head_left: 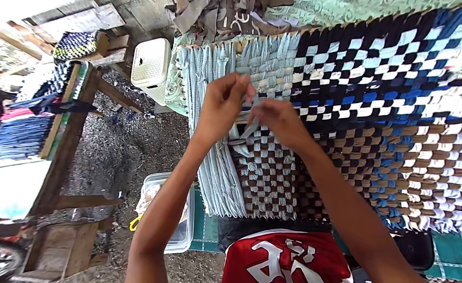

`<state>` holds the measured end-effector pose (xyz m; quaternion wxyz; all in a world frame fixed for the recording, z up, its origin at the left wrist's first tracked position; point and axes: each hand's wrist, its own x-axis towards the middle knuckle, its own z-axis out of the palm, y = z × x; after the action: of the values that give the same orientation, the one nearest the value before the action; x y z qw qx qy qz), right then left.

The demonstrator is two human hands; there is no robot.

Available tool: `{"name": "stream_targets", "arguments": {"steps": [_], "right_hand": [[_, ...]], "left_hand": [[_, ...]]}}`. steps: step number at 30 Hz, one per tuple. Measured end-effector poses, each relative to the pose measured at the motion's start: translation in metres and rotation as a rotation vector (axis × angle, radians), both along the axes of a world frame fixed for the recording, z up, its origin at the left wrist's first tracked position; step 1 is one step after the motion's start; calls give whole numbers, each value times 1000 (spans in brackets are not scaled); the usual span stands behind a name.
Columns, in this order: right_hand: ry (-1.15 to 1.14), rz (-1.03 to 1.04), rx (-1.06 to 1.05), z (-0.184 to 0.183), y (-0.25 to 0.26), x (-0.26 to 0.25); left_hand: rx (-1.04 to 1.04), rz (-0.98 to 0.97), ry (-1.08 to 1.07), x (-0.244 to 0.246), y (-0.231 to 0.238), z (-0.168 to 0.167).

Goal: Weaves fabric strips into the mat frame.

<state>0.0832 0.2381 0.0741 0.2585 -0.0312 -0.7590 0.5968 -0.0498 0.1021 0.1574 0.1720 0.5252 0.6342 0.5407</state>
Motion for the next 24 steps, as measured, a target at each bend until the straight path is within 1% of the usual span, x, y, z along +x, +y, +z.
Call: {"name": "stream_targets", "arguments": {"steps": [1, 3, 5, 6, 8, 9, 10, 12, 13, 15, 18, 20, 22, 24], "right_hand": [[45, -14, -110, 14, 11, 3], [135, -65, -316, 39, 30, 12], [214, -104, -411, 53, 43, 19], [227, -107, -423, 56, 45, 22], [226, -92, -406, 54, 45, 25], [221, -75, -396, 52, 42, 26], [212, -67, -384, 50, 40, 27], [205, -75, -333, 47, 40, 30], [201, -88, -305, 47, 43, 32], [193, -139, -279, 50, 52, 42], [201, -213, -217, 52, 69, 64], [217, -245, -125, 45, 79, 84], [219, -255, -69, 34, 84, 102], [244, -225, -119, 20, 79, 118]], "left_hand": [[18, -41, -62, -1, 1, 5], [-74, -204, -98, -7, -4, 4], [-244, -341, -27, -14, -9, -10], [-321, -369, 68, -18, -10, -19], [-401, -318, 268, -23, -8, -33], [-385, -239, 303, -23, -6, -35], [-349, -141, 282, -22, -3, -34], [-242, 38, 135, -15, 6, -27], [-197, 90, 64, -12, 9, -25], [-163, 82, -10, -9, 12, -31], [-215, -111, 37, -17, 7, -51], [-272, -166, 150, -29, 0, -66], [-307, -144, 305, -37, -9, -78], [-290, -94, 479, -41, -19, -88]]}}
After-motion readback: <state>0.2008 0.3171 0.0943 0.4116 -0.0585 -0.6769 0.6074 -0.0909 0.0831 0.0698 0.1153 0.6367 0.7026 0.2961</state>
